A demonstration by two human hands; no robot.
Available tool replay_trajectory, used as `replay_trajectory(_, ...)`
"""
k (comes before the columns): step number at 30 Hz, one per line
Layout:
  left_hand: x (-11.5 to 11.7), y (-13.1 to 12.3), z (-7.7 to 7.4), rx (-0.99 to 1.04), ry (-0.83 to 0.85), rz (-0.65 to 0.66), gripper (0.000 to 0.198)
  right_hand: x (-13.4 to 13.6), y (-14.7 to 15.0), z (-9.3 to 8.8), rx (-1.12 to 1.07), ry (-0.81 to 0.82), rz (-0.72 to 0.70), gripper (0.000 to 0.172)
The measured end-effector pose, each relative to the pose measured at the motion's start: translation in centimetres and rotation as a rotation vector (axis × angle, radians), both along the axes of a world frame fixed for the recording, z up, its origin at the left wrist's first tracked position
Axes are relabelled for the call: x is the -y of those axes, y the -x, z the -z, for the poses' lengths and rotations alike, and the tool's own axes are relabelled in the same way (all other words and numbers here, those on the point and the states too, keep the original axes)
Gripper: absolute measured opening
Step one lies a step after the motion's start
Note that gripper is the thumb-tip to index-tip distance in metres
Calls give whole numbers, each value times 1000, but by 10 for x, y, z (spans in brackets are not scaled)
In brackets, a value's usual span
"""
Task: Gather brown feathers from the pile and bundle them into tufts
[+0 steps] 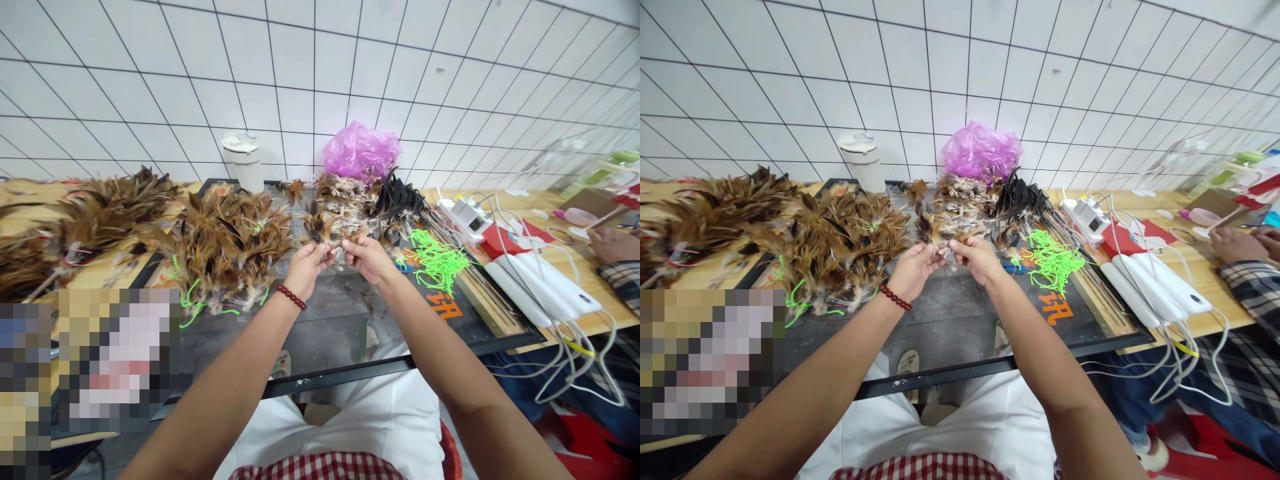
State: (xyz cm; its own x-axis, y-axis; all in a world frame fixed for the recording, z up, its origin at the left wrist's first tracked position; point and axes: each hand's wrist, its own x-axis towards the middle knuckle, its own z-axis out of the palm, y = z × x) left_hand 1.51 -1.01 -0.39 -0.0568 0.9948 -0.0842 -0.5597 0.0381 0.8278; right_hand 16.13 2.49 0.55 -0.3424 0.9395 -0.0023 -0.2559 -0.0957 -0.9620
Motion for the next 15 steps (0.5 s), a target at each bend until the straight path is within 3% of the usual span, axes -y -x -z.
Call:
replay_trajectory(5, 1, 3, -4, -68, 21, -53, 19, 2, 2, 1, 191, -240, 61, 27)
replay_trajectory(15, 6, -2, -7, -283, 99, 70, 19, -1, 7, 7, 282, -325, 164, 26)
